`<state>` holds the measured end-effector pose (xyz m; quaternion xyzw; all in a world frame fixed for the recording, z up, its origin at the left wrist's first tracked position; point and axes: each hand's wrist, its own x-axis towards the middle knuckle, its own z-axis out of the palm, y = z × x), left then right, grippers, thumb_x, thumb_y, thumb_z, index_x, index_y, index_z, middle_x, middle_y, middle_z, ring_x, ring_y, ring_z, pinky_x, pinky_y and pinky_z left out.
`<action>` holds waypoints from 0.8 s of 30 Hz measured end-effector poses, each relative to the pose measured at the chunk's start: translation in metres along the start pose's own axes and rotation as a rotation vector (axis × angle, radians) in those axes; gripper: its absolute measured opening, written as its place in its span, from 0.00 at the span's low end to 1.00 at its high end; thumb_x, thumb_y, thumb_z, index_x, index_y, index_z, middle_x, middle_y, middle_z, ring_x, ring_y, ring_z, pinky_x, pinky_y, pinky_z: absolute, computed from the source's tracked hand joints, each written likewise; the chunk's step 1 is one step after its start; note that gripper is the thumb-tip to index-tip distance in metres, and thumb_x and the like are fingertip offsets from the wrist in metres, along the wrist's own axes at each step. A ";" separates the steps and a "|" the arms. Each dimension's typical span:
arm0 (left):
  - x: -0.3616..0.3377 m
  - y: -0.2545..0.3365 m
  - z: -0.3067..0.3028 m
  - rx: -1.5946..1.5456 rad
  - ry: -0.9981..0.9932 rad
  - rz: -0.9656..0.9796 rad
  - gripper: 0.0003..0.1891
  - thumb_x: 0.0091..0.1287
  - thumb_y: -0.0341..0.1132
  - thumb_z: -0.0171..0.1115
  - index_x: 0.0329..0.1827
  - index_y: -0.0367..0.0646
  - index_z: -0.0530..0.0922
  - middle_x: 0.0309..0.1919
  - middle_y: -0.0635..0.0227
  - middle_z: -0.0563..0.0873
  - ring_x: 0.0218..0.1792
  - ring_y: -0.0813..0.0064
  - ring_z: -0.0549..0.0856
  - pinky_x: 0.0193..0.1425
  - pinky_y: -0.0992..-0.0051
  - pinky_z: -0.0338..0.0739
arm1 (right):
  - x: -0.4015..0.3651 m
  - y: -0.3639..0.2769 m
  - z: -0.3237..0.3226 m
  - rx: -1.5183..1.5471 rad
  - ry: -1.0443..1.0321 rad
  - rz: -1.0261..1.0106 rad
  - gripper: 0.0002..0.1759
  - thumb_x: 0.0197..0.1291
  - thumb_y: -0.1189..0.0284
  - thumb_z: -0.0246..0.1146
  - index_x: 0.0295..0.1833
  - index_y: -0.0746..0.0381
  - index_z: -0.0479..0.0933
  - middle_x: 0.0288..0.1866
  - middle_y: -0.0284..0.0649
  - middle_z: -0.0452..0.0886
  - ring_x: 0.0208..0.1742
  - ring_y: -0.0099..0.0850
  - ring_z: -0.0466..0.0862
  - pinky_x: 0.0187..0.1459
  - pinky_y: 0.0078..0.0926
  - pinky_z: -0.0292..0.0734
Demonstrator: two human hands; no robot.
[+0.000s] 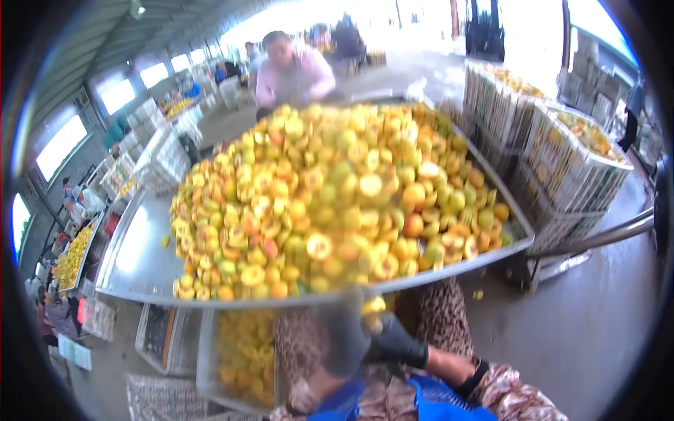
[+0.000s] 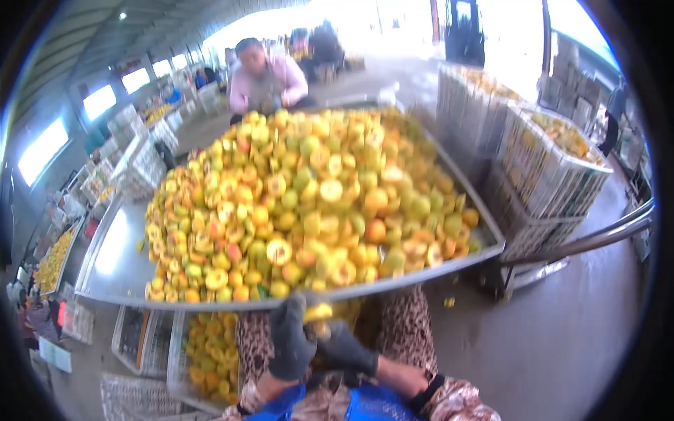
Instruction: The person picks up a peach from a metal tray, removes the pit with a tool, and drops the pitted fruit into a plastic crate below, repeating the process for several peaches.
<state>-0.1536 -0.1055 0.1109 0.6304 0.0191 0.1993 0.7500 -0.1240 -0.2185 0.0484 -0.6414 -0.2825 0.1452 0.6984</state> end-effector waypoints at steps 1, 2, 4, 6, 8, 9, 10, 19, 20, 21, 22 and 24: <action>0.002 0.007 0.004 0.006 -0.007 0.005 0.11 0.75 0.36 0.59 0.48 0.35 0.82 0.43 0.57 0.89 0.41 0.64 0.88 0.47 0.67 0.83 | -0.004 0.013 0.001 0.015 0.033 0.024 0.15 0.74 0.65 0.61 0.34 0.62 0.79 0.29 0.27 0.80 0.33 0.19 0.76 0.37 0.24 0.76; -0.002 0.007 0.006 0.033 -0.021 0.023 0.10 0.73 0.34 0.60 0.47 0.36 0.82 0.43 0.57 0.89 0.40 0.65 0.88 0.46 0.67 0.83 | 0.002 0.001 -0.003 0.019 0.004 0.100 0.11 0.72 0.66 0.62 0.39 0.62 0.81 0.32 0.30 0.83 0.35 0.21 0.79 0.40 0.27 0.78; -0.004 0.004 0.000 0.123 -0.062 0.103 0.09 0.66 0.28 0.64 0.48 0.37 0.82 0.44 0.57 0.89 0.39 0.63 0.88 0.44 0.66 0.82 | -0.005 -0.030 -0.007 0.034 -0.053 0.275 0.10 0.69 0.68 0.65 0.49 0.61 0.84 0.37 0.37 0.89 0.39 0.25 0.86 0.45 0.32 0.82; -0.004 0.002 -0.006 0.244 -0.114 0.238 0.14 0.61 0.24 0.67 0.50 0.39 0.81 0.45 0.58 0.89 0.39 0.60 0.88 0.44 0.64 0.83 | -0.006 -0.028 -0.009 0.032 -0.182 0.169 0.11 0.72 0.66 0.65 0.52 0.61 0.82 0.38 0.32 0.87 0.39 0.20 0.83 0.43 0.27 0.82; -0.003 0.012 -0.005 0.297 -0.154 0.333 0.12 0.63 0.26 0.66 0.49 0.38 0.82 0.44 0.58 0.89 0.39 0.60 0.88 0.46 0.64 0.83 | -0.010 -0.009 -0.005 0.074 -0.284 -0.033 0.12 0.72 0.64 0.65 0.53 0.61 0.81 0.37 0.30 0.85 0.39 0.17 0.82 0.42 0.25 0.81; -0.004 0.018 -0.004 0.281 -0.169 0.343 0.10 0.64 0.27 0.65 0.48 0.37 0.82 0.43 0.57 0.89 0.39 0.60 0.88 0.47 0.63 0.83 | -0.016 -0.020 -0.001 0.325 -0.219 0.291 0.14 0.69 0.66 0.68 0.55 0.59 0.79 0.37 0.31 0.82 0.38 0.19 0.81 0.41 0.23 0.80; -0.010 0.033 -0.001 0.102 -0.179 0.149 0.07 0.67 0.28 0.63 0.45 0.35 0.82 0.41 0.56 0.89 0.40 0.61 0.88 0.49 0.63 0.83 | -0.015 -0.022 -0.002 0.331 -0.266 0.281 0.14 0.68 0.67 0.68 0.55 0.59 0.78 0.38 0.32 0.82 0.39 0.20 0.82 0.40 0.23 0.80; -0.027 0.068 -0.008 -0.121 -0.227 0.009 0.18 0.79 0.44 0.55 0.39 0.36 0.78 0.34 0.54 0.86 0.40 0.63 0.86 0.46 0.64 0.81 | -0.006 -0.029 0.009 -0.081 -0.120 -0.488 0.29 0.59 0.71 0.73 0.66 0.66 0.77 0.43 0.36 0.87 0.37 0.30 0.85 0.44 0.32 0.84; -0.023 0.066 -0.019 -0.252 -0.040 -0.087 0.20 0.82 0.46 0.51 0.39 0.37 0.78 0.33 0.56 0.86 0.40 0.63 0.86 0.45 0.64 0.81 | -0.005 -0.032 0.007 -0.018 -0.208 -0.333 0.25 0.58 0.72 0.73 0.62 0.66 0.80 0.40 0.37 0.87 0.35 0.31 0.86 0.43 0.34 0.84; -0.019 0.064 -0.030 -0.393 0.161 -0.156 0.23 0.84 0.48 0.46 0.39 0.38 0.77 0.31 0.57 0.85 0.40 0.64 0.86 0.44 0.64 0.80 | -0.004 -0.035 0.004 0.036 -0.279 -0.172 0.22 0.57 0.73 0.73 0.58 0.66 0.84 0.36 0.37 0.88 0.33 0.33 0.86 0.42 0.36 0.84; -0.008 0.036 -0.075 -0.261 0.314 -0.101 0.25 0.84 0.50 0.47 0.41 0.36 0.80 0.33 0.58 0.86 0.39 0.67 0.86 0.44 0.67 0.81 | -0.007 -0.020 -0.008 -0.099 -0.439 -0.035 0.16 0.57 0.73 0.72 0.52 0.65 0.87 0.33 0.38 0.88 0.31 0.32 0.86 0.41 0.37 0.84; 0.003 -0.002 -0.159 0.246 0.438 0.122 0.24 0.83 0.48 0.53 0.46 0.33 0.86 0.39 0.61 0.90 0.39 0.76 0.87 0.46 0.74 0.82 | -0.020 -0.011 -0.019 0.037 -0.314 0.379 0.13 0.56 0.69 0.73 0.46 0.61 0.88 0.30 0.44 0.89 0.32 0.37 0.90 0.39 0.40 0.83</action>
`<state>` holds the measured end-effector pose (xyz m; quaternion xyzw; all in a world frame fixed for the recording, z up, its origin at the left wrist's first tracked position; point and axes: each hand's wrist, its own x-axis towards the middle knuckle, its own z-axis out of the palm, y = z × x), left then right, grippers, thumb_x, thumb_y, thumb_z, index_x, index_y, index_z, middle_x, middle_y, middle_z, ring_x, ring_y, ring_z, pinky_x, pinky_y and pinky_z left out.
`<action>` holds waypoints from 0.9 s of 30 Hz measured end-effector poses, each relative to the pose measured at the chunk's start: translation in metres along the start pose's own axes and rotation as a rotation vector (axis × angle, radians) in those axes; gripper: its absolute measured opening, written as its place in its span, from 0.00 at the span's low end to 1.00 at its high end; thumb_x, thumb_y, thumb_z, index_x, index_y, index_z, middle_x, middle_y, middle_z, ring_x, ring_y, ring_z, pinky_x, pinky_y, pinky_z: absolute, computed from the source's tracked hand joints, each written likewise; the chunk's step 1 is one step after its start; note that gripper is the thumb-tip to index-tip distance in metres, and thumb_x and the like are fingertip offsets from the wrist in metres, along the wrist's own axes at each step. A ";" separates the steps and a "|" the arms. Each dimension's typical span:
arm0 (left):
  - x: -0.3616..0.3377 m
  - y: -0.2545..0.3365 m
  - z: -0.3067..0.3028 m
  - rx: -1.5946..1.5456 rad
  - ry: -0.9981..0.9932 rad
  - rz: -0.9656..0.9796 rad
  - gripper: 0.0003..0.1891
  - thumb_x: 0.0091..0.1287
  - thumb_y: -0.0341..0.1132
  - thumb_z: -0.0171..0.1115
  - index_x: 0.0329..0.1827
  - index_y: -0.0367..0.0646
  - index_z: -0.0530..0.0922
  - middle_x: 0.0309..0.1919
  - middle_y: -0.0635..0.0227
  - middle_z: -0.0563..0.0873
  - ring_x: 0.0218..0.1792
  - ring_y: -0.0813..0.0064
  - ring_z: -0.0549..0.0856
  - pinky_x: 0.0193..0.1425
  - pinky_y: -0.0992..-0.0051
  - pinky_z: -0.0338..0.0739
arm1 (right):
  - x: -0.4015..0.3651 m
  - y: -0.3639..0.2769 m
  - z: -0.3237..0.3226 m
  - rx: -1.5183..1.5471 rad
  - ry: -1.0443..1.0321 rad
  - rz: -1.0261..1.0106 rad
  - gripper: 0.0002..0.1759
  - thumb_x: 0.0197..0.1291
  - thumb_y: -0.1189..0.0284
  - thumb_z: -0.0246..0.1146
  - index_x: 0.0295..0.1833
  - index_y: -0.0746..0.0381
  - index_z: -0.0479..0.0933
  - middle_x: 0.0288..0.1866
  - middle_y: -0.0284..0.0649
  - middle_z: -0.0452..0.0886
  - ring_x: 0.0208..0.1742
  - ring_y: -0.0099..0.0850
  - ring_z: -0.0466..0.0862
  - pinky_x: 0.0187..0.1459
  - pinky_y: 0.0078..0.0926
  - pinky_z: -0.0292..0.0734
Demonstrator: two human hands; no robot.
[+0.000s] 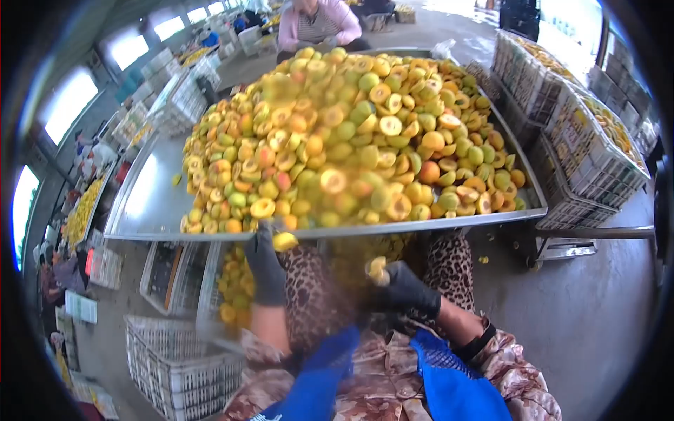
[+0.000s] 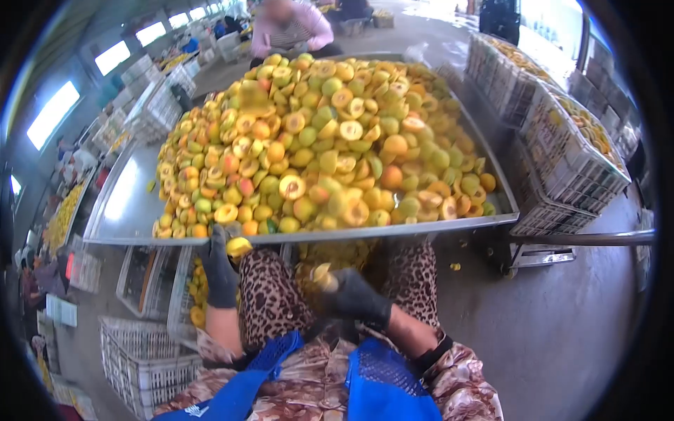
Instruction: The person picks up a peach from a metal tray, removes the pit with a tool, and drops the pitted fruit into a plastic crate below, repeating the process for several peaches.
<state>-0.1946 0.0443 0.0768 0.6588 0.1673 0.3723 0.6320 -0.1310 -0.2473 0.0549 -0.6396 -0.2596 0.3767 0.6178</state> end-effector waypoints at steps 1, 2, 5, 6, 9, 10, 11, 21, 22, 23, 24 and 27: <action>0.026 -0.044 -0.034 0.283 0.141 0.068 0.15 0.79 0.38 0.59 0.45 0.33 0.86 0.43 0.62 0.89 0.42 0.76 0.86 0.48 0.73 0.82 | -0.004 0.019 -0.014 -0.557 0.044 -0.008 0.09 0.56 0.68 0.73 0.40 0.62 0.87 0.30 0.47 0.88 0.32 0.42 0.89 0.37 0.39 0.82; 0.036 -0.056 -0.036 0.353 0.139 0.184 0.14 0.78 0.36 0.59 0.46 0.33 0.86 0.43 0.60 0.89 0.43 0.73 0.87 0.49 0.72 0.82 | 0.002 0.040 -0.026 -1.116 0.100 -0.032 0.08 0.57 0.68 0.72 0.34 0.62 0.86 0.29 0.49 0.88 0.31 0.47 0.88 0.35 0.39 0.81; 0.064 -0.063 -0.012 0.372 0.060 0.349 0.13 0.73 0.34 0.61 0.50 0.33 0.86 0.45 0.55 0.90 0.46 0.64 0.88 0.54 0.68 0.82 | 0.015 0.082 -0.024 -0.711 0.245 -0.110 0.18 0.54 0.56 0.76 0.35 0.61 0.87 0.30 0.53 0.86 0.35 0.55 0.87 0.36 0.43 0.81; 0.072 -0.062 0.018 0.266 -0.017 0.283 0.14 0.72 0.35 0.62 0.51 0.33 0.86 0.46 0.52 0.90 0.48 0.58 0.88 0.56 0.66 0.81 | 0.011 0.065 -0.019 -0.709 0.222 -0.103 0.19 0.54 0.55 0.76 0.36 0.61 0.87 0.31 0.54 0.86 0.35 0.55 0.87 0.36 0.43 0.81; 0.121 -0.116 0.085 0.551 -0.065 0.398 0.25 0.66 0.47 0.67 0.58 0.37 0.83 0.52 0.44 0.86 0.53 0.48 0.86 0.59 0.58 0.79 | -0.005 0.018 -0.008 -0.667 0.185 -0.092 0.19 0.55 0.55 0.76 0.38 0.61 0.87 0.32 0.54 0.85 0.37 0.56 0.86 0.38 0.42 0.81; 0.131 -0.136 0.103 0.664 -0.082 0.451 0.29 0.64 0.52 0.68 0.59 0.38 0.81 0.52 0.42 0.85 0.54 0.44 0.84 0.59 0.54 0.79 | -0.008 0.031 -0.009 -0.626 0.183 -0.094 0.19 0.55 0.55 0.76 0.39 0.61 0.87 0.33 0.54 0.85 0.37 0.56 0.85 0.38 0.42 0.81; 0.129 -0.135 0.119 0.911 -0.196 0.276 0.28 0.61 0.54 0.68 0.53 0.39 0.79 0.47 0.43 0.83 0.53 0.42 0.82 0.57 0.49 0.77 | -0.012 0.037 -0.013 -0.586 0.180 -0.094 0.19 0.56 0.55 0.76 0.40 0.61 0.87 0.33 0.54 0.85 0.37 0.57 0.85 0.38 0.41 0.81; 0.053 -0.036 0.100 -0.256 -0.330 -0.148 0.17 0.62 0.25 0.70 0.54 0.39 0.77 0.43 0.71 0.83 0.45 0.78 0.84 0.51 0.76 0.82 | -0.002 -0.019 0.009 0.067 0.316 -0.084 0.03 0.63 0.77 0.66 0.41 0.63 0.84 0.32 0.23 0.82 0.35 0.12 0.78 0.35 0.19 0.77; 0.039 -0.034 0.096 -0.351 -0.362 -0.180 0.17 0.66 0.25 0.65 0.57 0.39 0.76 0.44 0.70 0.84 0.45 0.78 0.85 0.52 0.77 0.83 | 0.009 -0.017 0.009 0.004 0.301 -0.128 0.03 0.63 0.77 0.66 0.41 0.64 0.84 0.33 0.24 0.82 0.36 0.13 0.78 0.36 0.20 0.77; 0.019 -0.019 0.090 -0.411 -0.351 -0.289 0.16 0.67 0.26 0.64 0.57 0.39 0.76 0.46 0.68 0.84 0.47 0.75 0.86 0.55 0.74 0.83 | 0.021 -0.010 0.007 -0.060 0.290 -0.171 0.04 0.64 0.77 0.66 0.42 0.64 0.84 0.34 0.24 0.83 0.37 0.13 0.79 0.37 0.20 0.78; 0.002 -0.007 0.086 -0.474 -0.344 -0.396 0.16 0.68 0.28 0.63 0.58 0.38 0.76 0.47 0.66 0.85 0.50 0.73 0.86 0.58 0.72 0.84 | 0.031 -0.004 0.006 -0.125 0.284 -0.217 0.05 0.64 0.77 0.66 0.42 0.65 0.85 0.34 0.25 0.84 0.38 0.14 0.79 0.38 0.21 0.79; -0.027 -0.014 0.086 -0.120 -0.418 0.053 0.16 0.74 0.33 0.60 0.61 0.37 0.76 0.53 0.59 0.85 0.57 0.67 0.85 0.64 0.66 0.83 | 0.047 -0.002 0.011 -0.141 0.359 -0.279 0.07 0.64 0.74 0.66 0.44 0.65 0.85 0.35 0.31 0.85 0.40 0.21 0.81 0.40 0.27 0.80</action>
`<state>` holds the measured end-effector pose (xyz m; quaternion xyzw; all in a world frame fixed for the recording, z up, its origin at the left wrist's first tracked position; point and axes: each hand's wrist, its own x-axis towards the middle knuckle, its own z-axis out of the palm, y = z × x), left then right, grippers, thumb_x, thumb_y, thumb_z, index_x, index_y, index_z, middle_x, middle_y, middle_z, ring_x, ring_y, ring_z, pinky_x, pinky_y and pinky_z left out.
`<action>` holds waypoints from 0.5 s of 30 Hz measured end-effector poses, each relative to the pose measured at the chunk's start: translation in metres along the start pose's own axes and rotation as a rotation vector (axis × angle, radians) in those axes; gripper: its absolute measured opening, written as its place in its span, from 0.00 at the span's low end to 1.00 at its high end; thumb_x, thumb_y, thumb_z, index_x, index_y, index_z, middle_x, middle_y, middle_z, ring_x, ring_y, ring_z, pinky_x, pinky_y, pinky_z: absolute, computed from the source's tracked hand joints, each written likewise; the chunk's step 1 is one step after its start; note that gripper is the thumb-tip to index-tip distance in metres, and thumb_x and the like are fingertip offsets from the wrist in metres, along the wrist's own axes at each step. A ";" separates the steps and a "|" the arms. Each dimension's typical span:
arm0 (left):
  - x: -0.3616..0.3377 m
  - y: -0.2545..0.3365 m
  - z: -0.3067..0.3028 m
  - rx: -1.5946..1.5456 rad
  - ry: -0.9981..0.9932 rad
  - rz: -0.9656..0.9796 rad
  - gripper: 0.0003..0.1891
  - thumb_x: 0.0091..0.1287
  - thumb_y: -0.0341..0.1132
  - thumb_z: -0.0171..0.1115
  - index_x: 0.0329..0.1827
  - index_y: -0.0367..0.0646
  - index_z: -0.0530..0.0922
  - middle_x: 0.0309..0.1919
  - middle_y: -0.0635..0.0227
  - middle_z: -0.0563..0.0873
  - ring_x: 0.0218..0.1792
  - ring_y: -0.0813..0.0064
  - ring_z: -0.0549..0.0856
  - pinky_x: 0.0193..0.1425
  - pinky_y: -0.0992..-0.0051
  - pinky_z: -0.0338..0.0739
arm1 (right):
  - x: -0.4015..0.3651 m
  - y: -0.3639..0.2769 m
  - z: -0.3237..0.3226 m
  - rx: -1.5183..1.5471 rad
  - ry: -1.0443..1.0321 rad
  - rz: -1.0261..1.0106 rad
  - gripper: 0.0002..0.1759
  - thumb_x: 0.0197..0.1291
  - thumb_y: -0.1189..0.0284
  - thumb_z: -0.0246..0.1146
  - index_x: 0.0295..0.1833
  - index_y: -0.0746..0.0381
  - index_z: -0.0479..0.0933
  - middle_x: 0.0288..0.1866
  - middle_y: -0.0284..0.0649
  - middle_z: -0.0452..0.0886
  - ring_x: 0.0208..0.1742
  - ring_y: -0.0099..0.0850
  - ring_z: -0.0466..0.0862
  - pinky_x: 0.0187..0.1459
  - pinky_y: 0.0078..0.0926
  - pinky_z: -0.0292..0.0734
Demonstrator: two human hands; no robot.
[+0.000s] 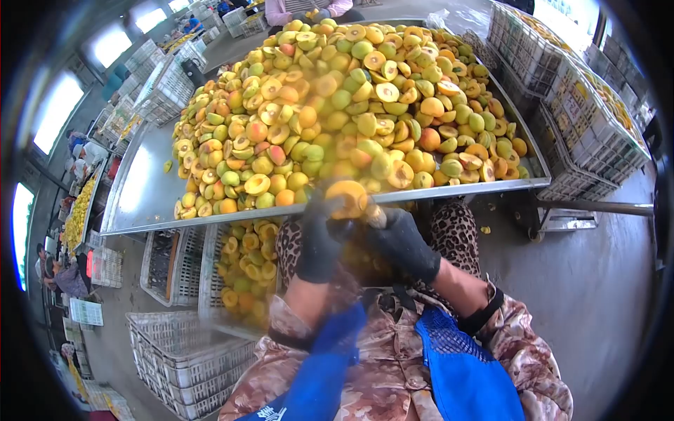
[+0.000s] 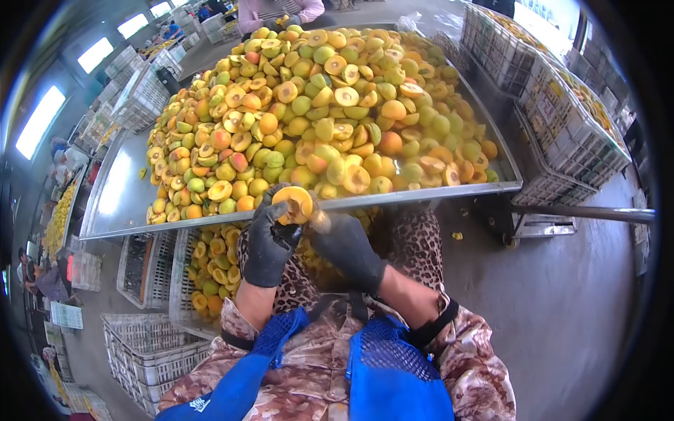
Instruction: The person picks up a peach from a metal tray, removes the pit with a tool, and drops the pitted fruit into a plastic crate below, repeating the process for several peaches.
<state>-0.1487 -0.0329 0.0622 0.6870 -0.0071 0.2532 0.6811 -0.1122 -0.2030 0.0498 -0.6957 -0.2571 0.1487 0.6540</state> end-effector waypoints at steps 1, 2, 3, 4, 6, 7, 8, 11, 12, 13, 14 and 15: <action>-0.005 0.004 0.009 -0.015 -0.012 0.025 0.16 0.76 0.34 0.58 0.62 0.36 0.76 0.55 0.57 0.85 0.59 0.65 0.85 0.66 0.65 0.82 | 0.001 0.001 0.000 -0.040 0.025 -0.031 0.08 0.62 0.73 0.66 0.44 0.65 0.84 0.35 0.35 0.85 0.40 0.28 0.82 0.40 0.31 0.80; -0.010 0.011 0.021 -0.263 0.017 -0.091 0.16 0.79 0.36 0.56 0.63 0.35 0.75 0.57 0.55 0.84 0.61 0.64 0.84 0.67 0.63 0.82 | 0.001 -0.001 -0.003 -0.127 0.041 -0.085 0.08 0.59 0.72 0.67 0.42 0.64 0.83 0.33 0.43 0.85 0.39 0.41 0.84 0.39 0.39 0.80; -0.011 0.022 0.024 -0.310 -0.018 -0.092 0.18 0.82 0.38 0.51 0.64 0.33 0.75 0.59 0.54 0.84 0.61 0.62 0.84 0.68 0.63 0.81 | -0.002 -0.005 -0.007 -0.163 0.041 -0.094 0.09 0.58 0.72 0.68 0.43 0.63 0.83 0.33 0.45 0.85 0.38 0.45 0.85 0.39 0.42 0.81; -0.012 0.034 0.028 -0.357 -0.053 -0.095 0.20 0.86 0.40 0.47 0.65 0.30 0.76 0.60 0.53 0.84 0.61 0.61 0.85 0.68 0.63 0.81 | -0.006 -0.009 -0.010 -0.198 0.041 -0.103 0.10 0.57 0.71 0.68 0.43 0.62 0.82 0.33 0.48 0.85 0.37 0.49 0.85 0.38 0.44 0.81; -0.010 0.032 0.030 0.086 -0.076 0.188 0.21 0.86 0.40 0.45 0.63 0.28 0.77 0.58 0.53 0.86 0.59 0.62 0.86 0.67 0.64 0.82 | -0.013 -0.020 -0.015 -0.221 0.046 -0.088 0.11 0.56 0.71 0.69 0.44 0.62 0.82 0.33 0.50 0.85 0.36 0.53 0.86 0.38 0.47 0.81; -0.009 0.032 0.030 0.312 -0.084 0.327 0.22 0.87 0.40 0.43 0.62 0.27 0.77 0.57 0.54 0.86 0.58 0.62 0.87 0.66 0.64 0.82 | -0.015 -0.022 -0.015 -0.178 0.036 -0.045 0.10 0.59 0.70 0.68 0.45 0.63 0.83 0.34 0.46 0.85 0.36 0.47 0.85 0.38 0.42 0.81; -0.010 0.032 0.034 0.274 -0.062 0.297 0.23 0.87 0.41 0.44 0.61 0.28 0.78 0.56 0.54 0.87 0.57 0.63 0.87 0.65 0.65 0.83 | -0.018 -0.023 -0.015 -0.136 0.028 -0.002 0.10 0.61 0.70 0.67 0.45 0.63 0.83 0.34 0.43 0.85 0.36 0.41 0.84 0.38 0.38 0.80; -0.017 0.032 0.047 0.035 0.009 0.112 0.24 0.86 0.44 0.45 0.58 0.29 0.80 0.53 0.55 0.88 0.54 0.65 0.88 0.61 0.66 0.85 | -0.026 -0.016 -0.012 -0.068 -0.002 0.070 0.13 0.73 0.68 0.64 0.48 0.67 0.86 0.34 0.29 0.86 0.36 0.16 0.80 0.37 0.21 0.78; -0.019 0.027 0.049 -0.129 0.048 -0.010 0.24 0.86 0.45 0.45 0.58 0.30 0.81 0.53 0.56 0.88 0.53 0.66 0.88 0.60 0.66 0.85 | -0.027 -0.011 -0.010 -0.146 0.001 0.018 0.13 0.73 0.66 0.64 0.48 0.66 0.87 0.34 0.28 0.85 0.35 0.15 0.79 0.36 0.20 0.77; -0.020 0.026 0.049 -0.266 0.072 -0.106 0.24 0.86 0.46 0.46 0.58 0.30 0.81 0.52 0.56 0.88 0.53 0.67 0.88 0.59 0.67 0.86 | -0.029 -0.007 -0.006 -0.222 0.003 -0.034 0.14 0.74 0.65 0.65 0.47 0.66 0.87 0.33 0.28 0.85 0.35 0.14 0.78 0.35 0.19 0.76; -0.022 0.027 0.050 -0.407 0.111 -0.198 0.24 0.85 0.47 0.47 0.57 0.31 0.81 0.52 0.56 0.88 0.52 0.67 0.88 0.58 0.67 0.86 | -0.033 -0.005 0.000 -0.168 0.054 -0.032 0.15 0.74 0.64 0.65 0.47 0.66 0.87 0.33 0.27 0.85 0.35 0.14 0.78 0.35 0.19 0.76; -0.021 0.033 0.051 -0.525 0.136 -0.265 0.24 0.85 0.48 0.48 0.57 0.31 0.81 0.51 0.57 0.88 0.51 0.67 0.88 0.57 0.68 0.86 | -0.037 -0.007 0.007 -0.116 0.103 -0.031 0.15 0.75 0.64 0.65 0.47 0.66 0.87 0.33 0.27 0.84 0.35 0.14 0.78 0.35 0.19 0.76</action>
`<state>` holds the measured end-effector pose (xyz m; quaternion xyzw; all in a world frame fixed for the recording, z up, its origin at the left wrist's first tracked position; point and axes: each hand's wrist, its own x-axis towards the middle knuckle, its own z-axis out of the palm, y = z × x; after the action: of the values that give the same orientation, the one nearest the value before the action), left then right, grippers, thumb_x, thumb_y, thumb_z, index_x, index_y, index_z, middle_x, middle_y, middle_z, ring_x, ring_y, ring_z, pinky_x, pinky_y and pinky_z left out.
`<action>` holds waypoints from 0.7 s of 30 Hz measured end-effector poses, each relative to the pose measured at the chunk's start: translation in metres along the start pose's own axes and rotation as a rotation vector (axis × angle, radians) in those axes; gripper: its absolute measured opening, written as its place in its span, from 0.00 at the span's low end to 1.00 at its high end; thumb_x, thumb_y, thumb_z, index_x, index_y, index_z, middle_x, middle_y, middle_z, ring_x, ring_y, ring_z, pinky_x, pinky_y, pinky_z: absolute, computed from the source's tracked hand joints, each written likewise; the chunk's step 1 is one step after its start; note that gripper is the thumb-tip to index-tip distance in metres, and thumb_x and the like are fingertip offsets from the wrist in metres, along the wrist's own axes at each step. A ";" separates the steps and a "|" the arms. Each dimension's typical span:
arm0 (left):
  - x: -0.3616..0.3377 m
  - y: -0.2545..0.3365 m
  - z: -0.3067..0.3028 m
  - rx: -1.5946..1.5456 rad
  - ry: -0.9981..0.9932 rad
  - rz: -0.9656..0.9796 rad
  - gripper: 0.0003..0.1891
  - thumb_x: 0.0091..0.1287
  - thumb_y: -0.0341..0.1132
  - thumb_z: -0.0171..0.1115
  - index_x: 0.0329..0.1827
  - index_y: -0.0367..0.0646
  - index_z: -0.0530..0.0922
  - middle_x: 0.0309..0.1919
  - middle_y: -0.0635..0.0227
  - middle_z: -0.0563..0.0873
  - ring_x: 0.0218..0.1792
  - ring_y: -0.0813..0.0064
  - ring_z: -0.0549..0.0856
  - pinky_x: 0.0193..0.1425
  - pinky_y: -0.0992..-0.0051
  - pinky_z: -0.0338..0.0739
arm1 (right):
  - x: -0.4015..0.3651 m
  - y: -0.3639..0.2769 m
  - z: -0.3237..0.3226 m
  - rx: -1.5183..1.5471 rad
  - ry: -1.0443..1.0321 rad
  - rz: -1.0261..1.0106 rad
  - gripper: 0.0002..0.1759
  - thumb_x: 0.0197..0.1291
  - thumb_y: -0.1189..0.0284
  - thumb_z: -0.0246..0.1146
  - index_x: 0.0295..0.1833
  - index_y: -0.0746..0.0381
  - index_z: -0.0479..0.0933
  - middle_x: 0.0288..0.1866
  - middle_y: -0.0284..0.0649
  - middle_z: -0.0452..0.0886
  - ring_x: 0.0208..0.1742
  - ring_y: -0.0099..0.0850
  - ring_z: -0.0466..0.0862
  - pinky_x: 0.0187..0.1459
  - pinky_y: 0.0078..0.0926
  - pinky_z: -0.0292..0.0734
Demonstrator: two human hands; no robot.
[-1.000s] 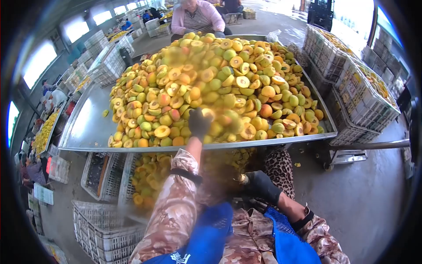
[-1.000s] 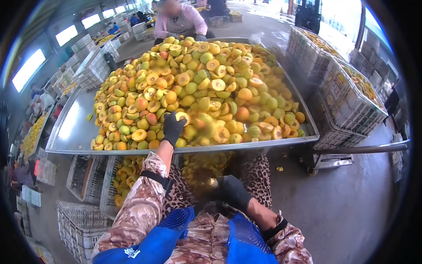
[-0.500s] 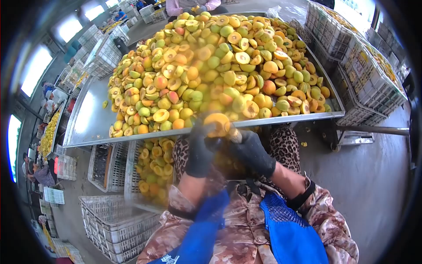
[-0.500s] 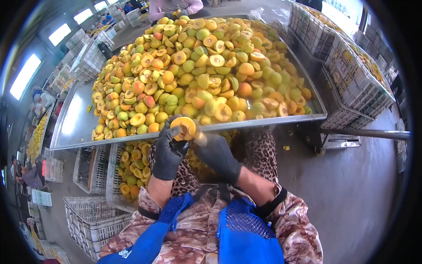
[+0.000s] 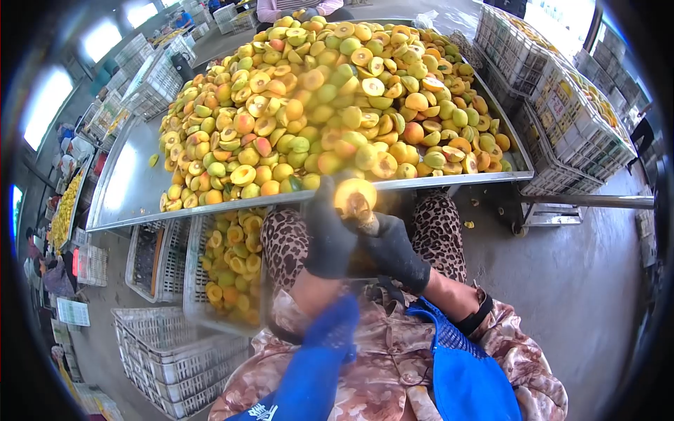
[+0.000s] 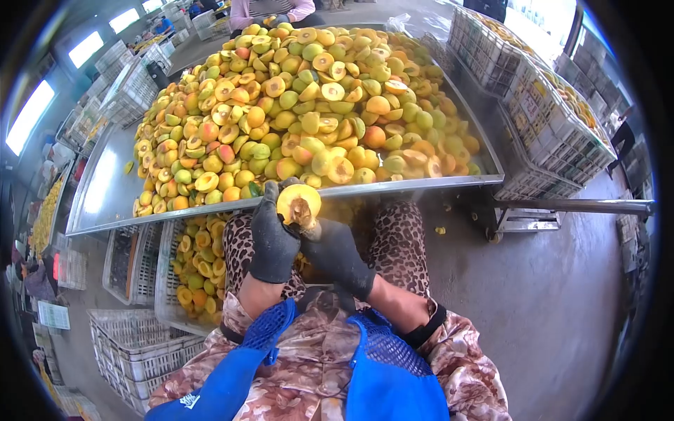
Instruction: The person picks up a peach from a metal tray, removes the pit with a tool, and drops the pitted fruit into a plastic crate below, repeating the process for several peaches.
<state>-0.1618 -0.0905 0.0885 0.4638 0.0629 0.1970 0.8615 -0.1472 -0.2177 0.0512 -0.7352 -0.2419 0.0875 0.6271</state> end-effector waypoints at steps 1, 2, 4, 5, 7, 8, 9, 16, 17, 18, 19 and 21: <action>-0.001 0.003 0.003 -0.119 0.024 -0.067 0.24 0.85 0.48 0.49 0.57 0.32 0.82 0.50 0.57 0.88 0.51 0.67 0.89 0.56 0.68 0.87 | -0.002 -0.002 0.003 0.051 0.051 0.007 0.16 0.75 0.63 0.65 0.47 0.67 0.87 0.33 0.27 0.84 0.35 0.14 0.78 0.35 0.20 0.76; -0.001 0.003 0.003 -0.032 0.014 -0.013 0.24 0.85 0.48 0.49 0.56 0.32 0.82 0.50 0.58 0.88 0.50 0.68 0.89 0.56 0.68 0.87 | 0.000 -0.006 0.000 0.011 0.011 0.024 0.16 0.75 0.63 0.65 0.47 0.67 0.87 0.33 0.27 0.84 0.36 0.14 0.78 0.35 0.20 0.76; -0.005 0.002 0.001 0.149 -0.011 0.083 0.24 0.84 0.48 0.50 0.55 0.32 0.82 0.48 0.59 0.88 0.49 0.68 0.89 0.54 0.69 0.87 | 0.001 -0.016 -0.009 -0.064 -0.058 0.068 0.16 0.75 0.63 0.65 0.48 0.67 0.87 0.33 0.27 0.84 0.36 0.13 0.78 0.36 0.21 0.77; -0.006 0.003 0.003 0.120 0.009 0.072 0.24 0.84 0.48 0.50 0.55 0.32 0.82 0.47 0.59 0.88 0.48 0.68 0.89 0.54 0.69 0.87 | -0.001 -0.020 -0.009 -0.061 -0.066 0.121 0.16 0.75 0.63 0.65 0.48 0.67 0.87 0.33 0.27 0.84 0.37 0.14 0.78 0.36 0.22 0.77; -0.008 0.006 0.008 0.057 0.053 0.058 0.24 0.84 0.48 0.50 0.54 0.32 0.82 0.46 0.60 0.88 0.46 0.69 0.89 0.53 0.70 0.87 | -0.002 -0.028 -0.011 -0.060 -0.087 0.223 0.16 0.74 0.64 0.64 0.48 0.67 0.87 0.34 0.27 0.85 0.38 0.14 0.78 0.37 0.22 0.78; -0.008 0.004 0.007 0.135 0.056 0.108 0.24 0.84 0.48 0.51 0.54 0.32 0.82 0.45 0.61 0.88 0.45 0.69 0.89 0.52 0.70 0.87 | -0.003 -0.022 -0.010 -0.037 -0.088 0.173 0.15 0.74 0.65 0.64 0.48 0.68 0.86 0.34 0.28 0.85 0.38 0.14 0.78 0.38 0.22 0.78; -0.008 0.001 0.006 0.213 0.059 0.158 0.23 0.84 0.48 0.51 0.53 0.32 0.83 0.44 0.61 0.88 0.45 0.69 0.89 0.52 0.70 0.87 | -0.004 -0.015 -0.008 -0.013 -0.090 0.124 0.15 0.74 0.66 0.63 0.48 0.68 0.86 0.34 0.28 0.85 0.38 0.14 0.78 0.38 0.22 0.78; -0.023 0.014 0.028 0.465 0.051 0.353 0.23 0.85 0.45 0.50 0.47 0.33 0.85 0.40 0.62 0.89 0.40 0.73 0.89 0.47 0.74 0.87 | -0.012 -0.006 -0.011 0.094 -0.103 0.075 0.13 0.71 0.72 0.60 0.43 0.70 0.86 0.33 0.30 0.86 0.38 0.15 0.80 0.39 0.21 0.79; -0.023 0.015 0.030 0.442 0.040 0.330 0.23 0.85 0.45 0.50 0.46 0.32 0.85 0.40 0.62 0.89 0.40 0.74 0.89 0.46 0.74 0.87 | -0.013 -0.005 -0.013 0.041 -0.083 0.022 0.13 0.71 0.70 0.61 0.42 0.69 0.85 0.32 0.38 0.86 0.37 0.25 0.83 0.39 0.27 0.80; -0.020 0.011 0.026 0.352 0.024 0.217 0.23 0.85 0.45 0.51 0.47 0.32 0.85 0.40 0.62 0.89 0.40 0.74 0.89 0.47 0.74 0.87 | -0.014 -0.009 -0.015 -0.013 -0.063 -0.030 0.14 0.71 0.67 0.61 0.42 0.68 0.84 0.31 0.46 0.86 0.36 0.36 0.86 0.39 0.34 0.81; -0.019 0.007 0.022 0.263 0.011 0.101 0.23 0.85 0.45 0.51 0.47 0.32 0.85 0.40 0.62 0.89 0.40 0.75 0.89 0.47 0.75 0.86 | -0.017 -0.010 -0.015 -0.065 -0.046 -0.077 0.14 0.70 0.65 0.62 0.41 0.67 0.83 0.31 0.54 0.86 0.34 0.46 0.89 0.39 0.40 0.81; -0.019 0.002 0.018 0.291 -0.058 0.145 0.23 0.84 0.45 0.52 0.47 0.32 0.85 0.40 0.62 0.90 0.40 0.75 0.89 0.47 0.74 0.86 | -0.013 -0.009 -0.026 -0.168 -0.100 -0.017 0.20 0.74 0.59 0.60 0.41 0.67 0.83 0.30 0.53 0.86 0.34 0.45 0.89 0.39 0.41 0.81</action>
<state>-0.1742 -0.1108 0.0991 0.5925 0.0323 0.2338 0.7702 -0.1497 -0.2456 0.0629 -0.7778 -0.2855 0.0984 0.5512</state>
